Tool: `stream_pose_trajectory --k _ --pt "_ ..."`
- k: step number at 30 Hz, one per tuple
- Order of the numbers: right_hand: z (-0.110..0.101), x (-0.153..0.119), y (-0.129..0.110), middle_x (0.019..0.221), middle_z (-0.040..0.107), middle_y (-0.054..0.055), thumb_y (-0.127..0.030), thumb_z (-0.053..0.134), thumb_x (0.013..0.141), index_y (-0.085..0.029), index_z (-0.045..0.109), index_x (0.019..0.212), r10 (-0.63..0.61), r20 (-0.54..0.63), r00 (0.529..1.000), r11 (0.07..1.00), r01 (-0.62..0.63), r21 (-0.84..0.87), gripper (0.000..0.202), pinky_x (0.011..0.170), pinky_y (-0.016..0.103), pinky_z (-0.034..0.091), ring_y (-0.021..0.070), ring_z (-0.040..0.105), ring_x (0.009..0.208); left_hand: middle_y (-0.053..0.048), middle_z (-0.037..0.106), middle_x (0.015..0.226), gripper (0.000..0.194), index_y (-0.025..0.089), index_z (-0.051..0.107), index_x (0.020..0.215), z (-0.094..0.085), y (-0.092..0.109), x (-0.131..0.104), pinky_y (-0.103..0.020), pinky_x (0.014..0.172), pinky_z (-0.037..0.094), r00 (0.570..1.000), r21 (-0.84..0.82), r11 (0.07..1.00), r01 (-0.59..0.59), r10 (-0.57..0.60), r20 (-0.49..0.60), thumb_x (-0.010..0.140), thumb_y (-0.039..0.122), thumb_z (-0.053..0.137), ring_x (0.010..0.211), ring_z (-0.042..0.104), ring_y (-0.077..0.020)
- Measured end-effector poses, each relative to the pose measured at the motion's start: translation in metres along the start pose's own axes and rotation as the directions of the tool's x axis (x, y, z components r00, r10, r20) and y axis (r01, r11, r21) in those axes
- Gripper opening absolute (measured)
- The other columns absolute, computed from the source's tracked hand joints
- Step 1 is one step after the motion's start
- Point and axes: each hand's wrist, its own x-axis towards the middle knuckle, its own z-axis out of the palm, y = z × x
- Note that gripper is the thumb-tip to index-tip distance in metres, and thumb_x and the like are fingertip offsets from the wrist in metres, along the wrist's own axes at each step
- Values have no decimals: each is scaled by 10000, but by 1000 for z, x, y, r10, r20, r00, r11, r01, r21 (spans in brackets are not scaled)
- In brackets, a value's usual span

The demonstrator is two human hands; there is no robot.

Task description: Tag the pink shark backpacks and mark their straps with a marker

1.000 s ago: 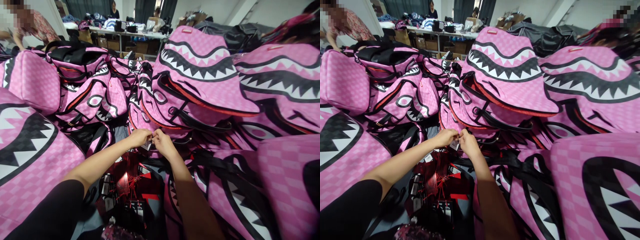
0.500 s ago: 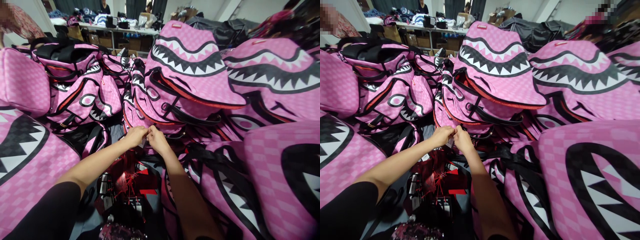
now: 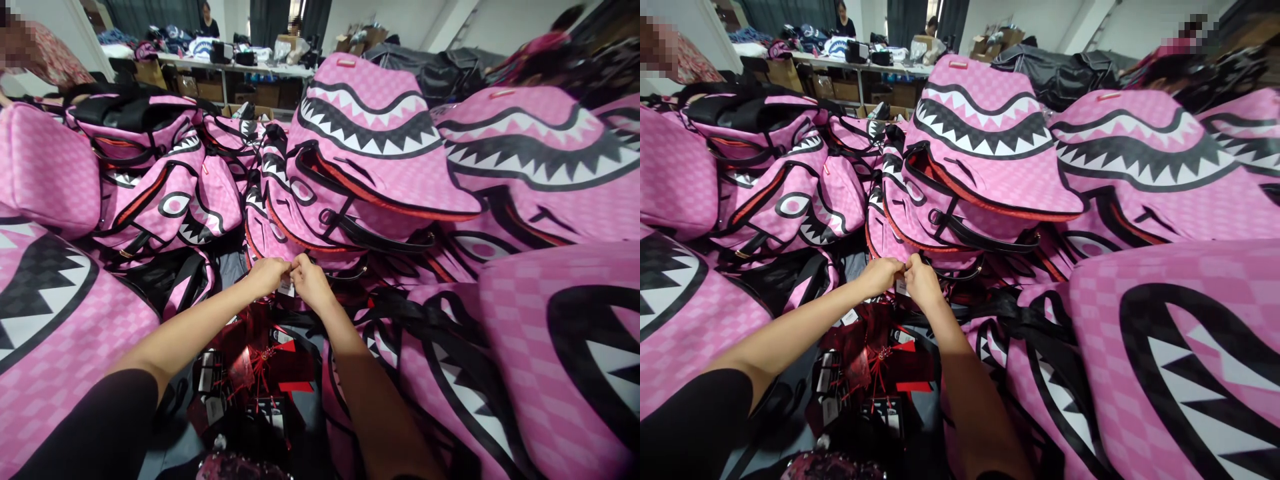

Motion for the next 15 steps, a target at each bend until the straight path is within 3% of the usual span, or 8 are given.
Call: stream_pose_trajectory --k 4,11,15 --pt "0 -1 1 639 588 -31 -98 462 788 -239 436 876 -4 -2 1000 999 4 -43 168 586 230 403 162 585 589 -66 682 928 150 178 641 921 1 5 1 -267 699 465 1000 2 1000 23 -23 -19 821 146 533 854 646 -204" --pt "4 0 3 661 615 -24 -136 487 799 -238 465 928 30 -35 999 1000 -30 7 165 590 232 424 169 616 610 -36 687 884 208 179 672 889 0 -7 -1 -222 727 460 999 -67 997 -47 49 23 851 114 479 816 640 -143" --pt "6 0 4 658 627 -24 -150 496 794 -240 479 930 26 -53 998 1000 -25 18 164 602 241 441 174 627 616 -50 686 893 184 165 655 890 -1 -5 -1 -235 689 449 999 -76 997 -15 13 -30 836 121 485 815 636 -162"
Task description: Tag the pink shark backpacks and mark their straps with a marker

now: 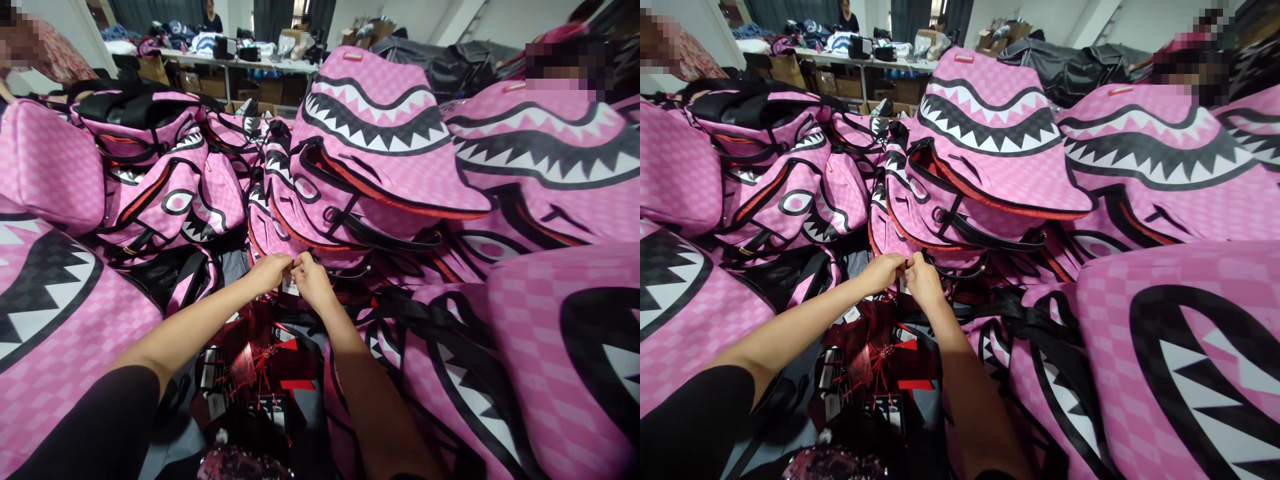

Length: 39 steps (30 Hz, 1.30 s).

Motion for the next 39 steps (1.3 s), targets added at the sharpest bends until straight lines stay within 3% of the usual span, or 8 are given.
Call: stream_pose_trajectory --k 15,23,28,33,39 --pt "-1 -1 1 661 626 -29 -136 465 793 -253 422 893 -9 3 1000 999 8 46 160 639 254 451 179 636 644 -50 654 893 196 159 654 909 6 -1 3 -232 697 453 999 5 999 -42 42 -7 868 128 465 795 615 -149" --pt "-1 -2 -1 690 639 -26 -124 473 796 -250 414 887 -9 -3 1000 999 10 49 166 676 267 465 177 653 668 -54 656 914 151 167 639 934 3 6 2 -250 700 462 1000 47 999 -4 5 -9 867 173 504 808 620 -166" --pt "-2 -2 2 673 641 -31 -165 491 813 -253 416 889 -4 -17 1000 993 6 121 138 665 264 479 178 666 682 -55 665 936 210 184 662 908 -1 2 2 -244 733 458 999 25 999 -44 44 16 880 150 457 864 629 -164" --pt "-2 -1 8 664 625 -32 -201 506 798 -254 427 901 -23 -39 999 991 28 131 140 634 269 472 181 642 639 -43 686 909 114 187 663 881 -3 -1 2 -238 685 440 1000 -24 1000 -7 7 -8 842 202 557 825 637 -167" --pt "-8 -2 9 652 613 -30 -266 508 798 -244 448 908 -42 -44 998 972 52 230 128 627 267 472 172 627 620 -4 713 892 160 199 663 907 -1 -2 3 -205 690 433 1000 -111 994 21 -21 -3 862 169 513 819 648 -131"
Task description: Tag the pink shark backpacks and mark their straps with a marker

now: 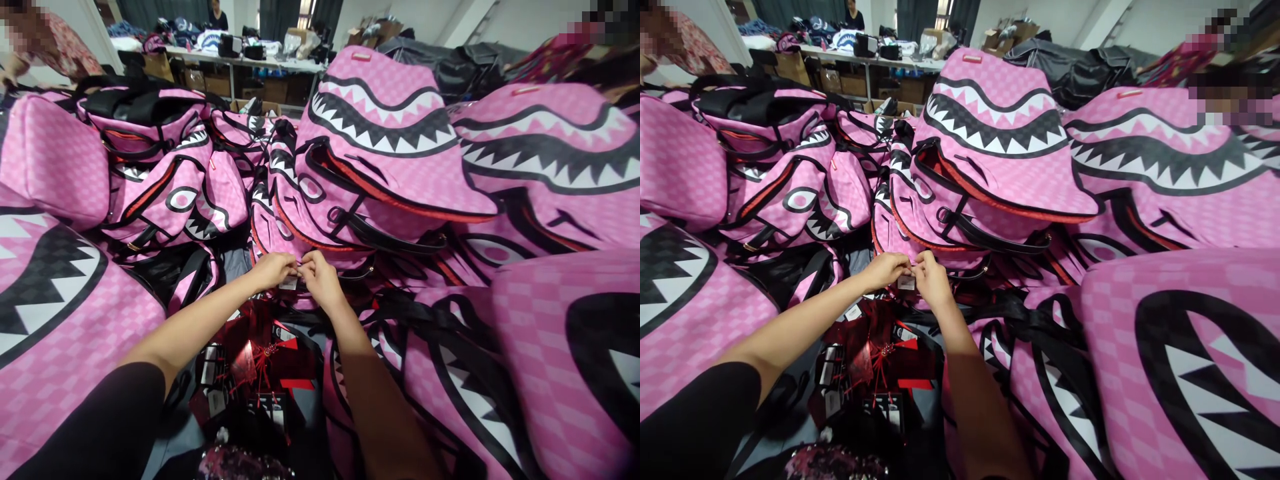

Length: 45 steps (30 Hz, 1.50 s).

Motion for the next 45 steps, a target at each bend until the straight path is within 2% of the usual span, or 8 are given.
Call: stream_pose_trajectory --k 5,12,25,29,34,37,40,45 --pt "-4 -1 -3 656 618 -21 -290 467 835 -230 474 945 3 -1 1000 998 -3 66 126 635 272 486 176 652 640 4 713 913 152 199 651 947 0 1 -1 -192 687 432 1000 -24 1000 -15 15 19 881 209 514 815 643 -118" --pt "0 -2 -3 762 668 31 -226 418 869 -229 500 983 -56 -38 998 983 48 -179 140 723 304 479 210 680 753 -16 705 852 121 203 640 913 4 5 -1 -224 643 403 998 29 998 64 -64 -1 868 269 550 766 636 -152" --pt "5 -3 -1 805 689 33 -209 441 874 -232 533 1023 -142 -127 982 972 114 -204 177 743 302 505 199 673 754 -6 701 853 138 201 666 924 -5 14 1 -229 682 419 988 -5 992 130 -129 89 880 263 551 784 627 -149" --pt "10 -3 6 797 676 20 -189 446 862 -232 526 1030 -225 -200 954 959 181 -217 190 715 288 504 182 660 731 -9 665 767 138 161 663 862 -1 13 2 -252 685 416 987 -38 987 157 -158 -24 827 289 626 730 594 -156" --pt "16 -1 10 775 649 9 -182 438 873 -229 507 1057 -263 -224 939 953 216 -214 202 725 303 516 182 659 736 -1 633 738 114 150 658 870 -2 14 3 -245 684 412 986 -97 981 168 -166 26 841 225 577 693 565 -132" --pt "17 -1 10 791 648 17 -212 437 901 -226 515 1052 -296 -255 921 943 239 -229 171 731 303 526 178 658 738 1 607 701 105 151 641 801 -2 13 3 -255 690 407 984 -44 985 166 -168 -62 823 249 612 674 543 -132" --pt "16 -2 10 863 665 32 -239 453 914 -227 530 1044 -327 -264 907 936 273 -223 151 726 284 535 166 662 770 25 579 677 132 140 612 796 0 7 4 -228 652 394 981 -177 978 114 -139 -136 794 265 656 627 504 -103" --pt "16 -1 12 824 665 8 -203 486 869 -230 548 975 -281 -256 925 957 250 -145 125 701 273 534 161 662 763 18 621 710 142 146 661 841 0 1 4 -217 641 373 996 -215 973 84 -81 23 865 240 557 666 545 -104"
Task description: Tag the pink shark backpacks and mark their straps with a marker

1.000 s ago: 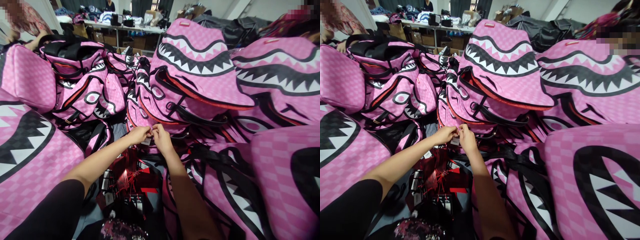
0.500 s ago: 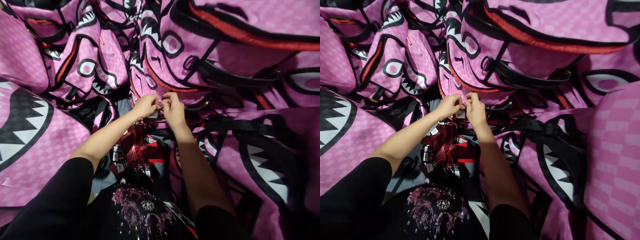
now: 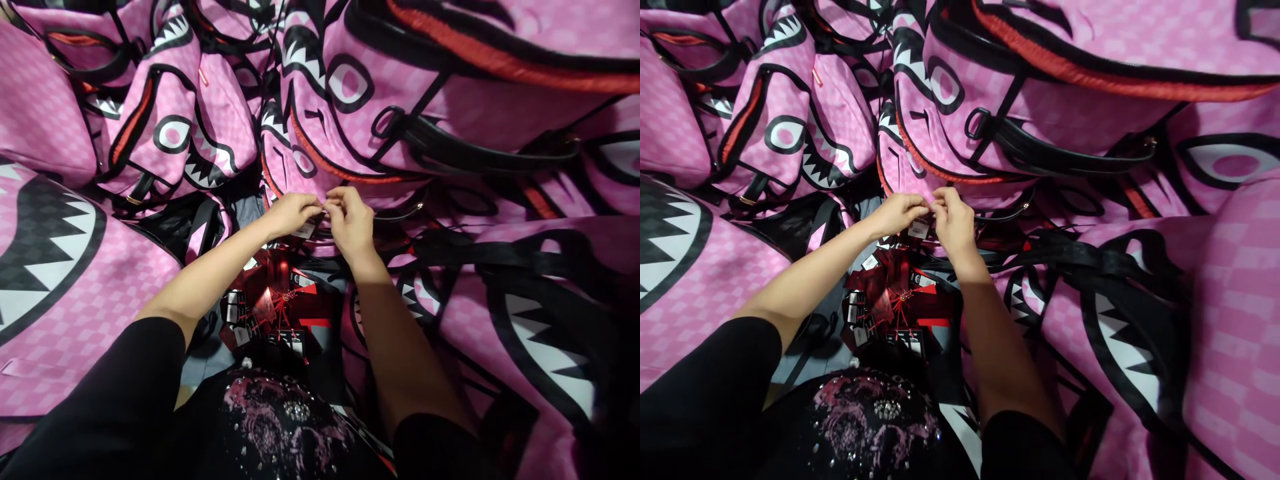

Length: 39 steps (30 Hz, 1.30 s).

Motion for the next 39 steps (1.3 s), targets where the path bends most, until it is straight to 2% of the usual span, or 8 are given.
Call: stream_pose_trajectory --k 5,9,15,19,24,28,33,39 --pt "-2 2 -9 824 668 18 -228 513 840 -228 539 973 121 1 993 992 -121 31 135 741 296 534 176 659 765 -6 659 742 99 167 662 846 -5 16 -5 -233 631 361 991 216 971 98 -76 -108 829 245 604 697 576 -137" --pt "-4 3 -15 841 678 32 -229 531 828 -225 540 969 205 32 978 976 -206 69 140 764 288 539 179 668 785 9 671 717 102 194 658 827 -5 18 -7 -219 609 378 996 186 979 87 -87 -10 853 260 584 670 594 -131" --pt "-4 5 -13 872 680 40 -250 545 829 -212 557 949 185 18 983 970 -185 155 127 760 278 545 167 672 776 -16 690 805 98 205 633 904 -6 19 -7 -235 605 356 988 245 960 133 -108 -112 836 267 600 720 608 -158" --pt "-2 4 -12 847 677 30 -230 556 810 -218 565 926 220 7 975 961 -218 167 117 765 287 550 176 676 799 7 699 814 122 235 643 929 -5 23 -10 -221 618 366 993 255 960 117 -110 -42 886 279 538 745 627 -144" --pt "0 1 -13 832 686 28 -203 537 808 -225 568 895 185 -32 982 975 -179 131 96 716 281 558 170 682 740 -18 694 788 102 212 627 882 -4 25 -12 -237 608 342 986 296 943 152 -124 -110 859 284 559 747 633 -173" --pt "3 3 -8 850 695 25 -184 552 788 -230 569 890 175 -54 983 980 -169 103 113 725 291 560 170 679 737 5 697 785 142 234 629 901 -3 25 -10 -219 596 345 995 298 950 96 -85 -52 900 284 496 719 635 -145" --pt "5 0 -6 876 689 30 -214 550 819 -228 571 906 190 -46 981 975 -183 125 90 753 291 554 170 679 782 -30 695 835 142 220 611 936 -1 24 -11 -244 601 313 989 358 923 138 -107 -106 882 295 503 784 646 -189" --pt "5 -3 -5 867 683 36 -226 527 823 -220 574 911 193 -46 980 972 -184 146 100 753 296 549 176 677 779 -9 704 815 202 258 635 921 -1 23 -11 -238 592 306 995 365 926 95 -77 -65 921 297 438 779 658 -173"
